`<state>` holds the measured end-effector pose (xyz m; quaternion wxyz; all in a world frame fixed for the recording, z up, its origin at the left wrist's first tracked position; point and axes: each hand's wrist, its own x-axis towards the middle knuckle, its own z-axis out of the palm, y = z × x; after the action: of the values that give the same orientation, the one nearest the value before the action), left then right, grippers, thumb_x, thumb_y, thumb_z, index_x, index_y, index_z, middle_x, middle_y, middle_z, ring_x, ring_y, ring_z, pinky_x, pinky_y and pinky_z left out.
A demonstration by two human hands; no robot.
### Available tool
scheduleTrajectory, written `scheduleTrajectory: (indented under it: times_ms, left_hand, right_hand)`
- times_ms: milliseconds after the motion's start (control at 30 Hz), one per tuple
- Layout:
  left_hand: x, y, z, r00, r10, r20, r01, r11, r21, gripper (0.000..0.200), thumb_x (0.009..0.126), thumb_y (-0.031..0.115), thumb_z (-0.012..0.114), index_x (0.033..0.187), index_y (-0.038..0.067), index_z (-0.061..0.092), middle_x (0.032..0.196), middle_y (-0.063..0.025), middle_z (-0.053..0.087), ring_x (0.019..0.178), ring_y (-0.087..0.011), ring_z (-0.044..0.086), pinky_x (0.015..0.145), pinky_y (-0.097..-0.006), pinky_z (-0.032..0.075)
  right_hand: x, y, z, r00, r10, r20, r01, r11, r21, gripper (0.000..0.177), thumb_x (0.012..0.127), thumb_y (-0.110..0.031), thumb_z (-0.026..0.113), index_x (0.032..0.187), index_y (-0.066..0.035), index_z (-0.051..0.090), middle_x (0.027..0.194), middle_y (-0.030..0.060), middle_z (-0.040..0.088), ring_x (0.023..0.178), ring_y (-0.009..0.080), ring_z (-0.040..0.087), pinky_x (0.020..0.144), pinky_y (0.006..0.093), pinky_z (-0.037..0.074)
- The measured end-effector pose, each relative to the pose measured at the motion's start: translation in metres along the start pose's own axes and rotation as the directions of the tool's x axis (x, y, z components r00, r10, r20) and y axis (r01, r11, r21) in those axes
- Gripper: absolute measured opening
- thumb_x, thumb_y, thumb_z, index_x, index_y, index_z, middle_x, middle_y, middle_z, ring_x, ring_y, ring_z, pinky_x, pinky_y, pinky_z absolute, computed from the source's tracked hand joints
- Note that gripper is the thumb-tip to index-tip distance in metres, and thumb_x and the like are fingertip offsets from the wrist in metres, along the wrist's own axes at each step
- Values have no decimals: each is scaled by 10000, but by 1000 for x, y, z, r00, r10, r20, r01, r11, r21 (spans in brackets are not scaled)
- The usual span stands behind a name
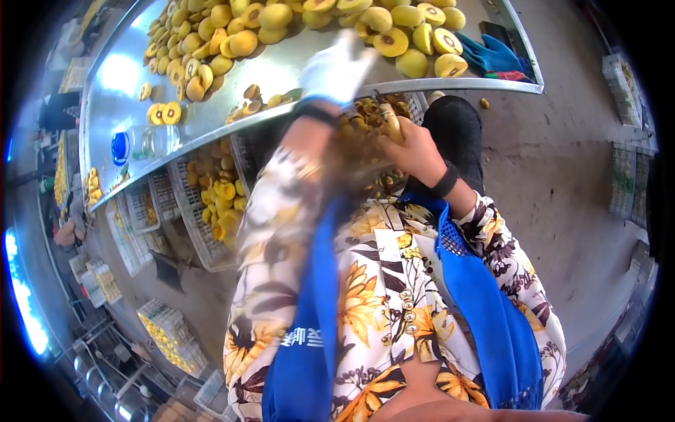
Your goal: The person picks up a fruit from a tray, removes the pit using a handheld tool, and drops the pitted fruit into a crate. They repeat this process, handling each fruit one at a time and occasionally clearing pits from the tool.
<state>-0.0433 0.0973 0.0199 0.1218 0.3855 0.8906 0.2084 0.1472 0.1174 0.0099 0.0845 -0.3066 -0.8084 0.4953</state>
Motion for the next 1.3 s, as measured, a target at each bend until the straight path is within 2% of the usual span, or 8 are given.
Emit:
scheduleTrajectory:
  times_ms: [333,400,633,733,800,833,900,1300]
  left_hand:
    - [77,2,62,989,122,80,-102,969,-224,310,752,366,573,904,128,701,971,-102,663,920,-285,617,821,-354,483]
    - [45,-8,35,993,107,-54,-120,921,-371,334,676,390,641,898,150,706,956,-110,664,890,-266,625,805,-344,490]
    - [-91,-9,37,938,193,-288,-343,635,-693,247,713,114,657,961,120,666,1057,-149,566,929,-294,601,836,-325,488]
    - [-126,-20,-15,905,221,-364,-418,623,-661,474,733,105,650,1188,56,526,1122,-162,548,1016,-264,572,852,-314,472]
    - [-119,-32,1,984,-169,48,13,-204,-979,336,831,132,590,1147,31,540,1117,-138,562,970,-256,585,845,-312,471]
    - [-123,-35,0,983,-174,-57,-43,82,-996,294,885,195,536,1124,25,544,1086,-122,575,936,-232,588,834,-308,471]
    - [-114,-43,5,916,-199,348,240,-421,-874,418,967,400,386,1031,31,573,961,-78,609,845,-185,594,782,-295,481]
    - [-114,-39,9,905,-412,104,-36,-317,-948,341,928,349,521,890,15,576,786,-73,599,673,-147,594,597,-256,499]
  right_hand:
    - [1,9,-14,939,138,-315,-124,990,64,184,810,-153,610,939,-22,600,719,124,627,585,198,609,552,293,477]
    - [14,-6,-15,928,246,-281,-147,932,331,217,867,-155,577,1044,-35,545,714,40,617,423,45,434,377,186,330]
    - [23,3,-7,997,61,36,-70,745,664,338,951,-292,488,1142,-14,503,719,41,592,402,50,392,378,192,338]
    - [28,0,19,998,62,-15,-43,821,569,305,925,-301,529,1076,-39,572,733,19,584,461,56,472,402,197,353]
    - [29,-16,28,996,77,46,-88,935,343,313,880,-303,586,1053,-42,588,755,96,632,510,157,573,446,266,425]
    - [29,-21,37,1000,-13,5,12,979,202,323,859,-309,604,1038,-42,578,749,148,624,569,246,583,500,323,446]
    - [29,-28,50,978,-205,-20,203,974,-100,349,816,-323,640,1008,-43,559,736,252,608,688,425,603,607,439,488]
    - [0,-24,44,951,-255,173,298,904,-307,289,839,-236,606,872,-14,423,683,249,564,676,452,550,571,493,430]
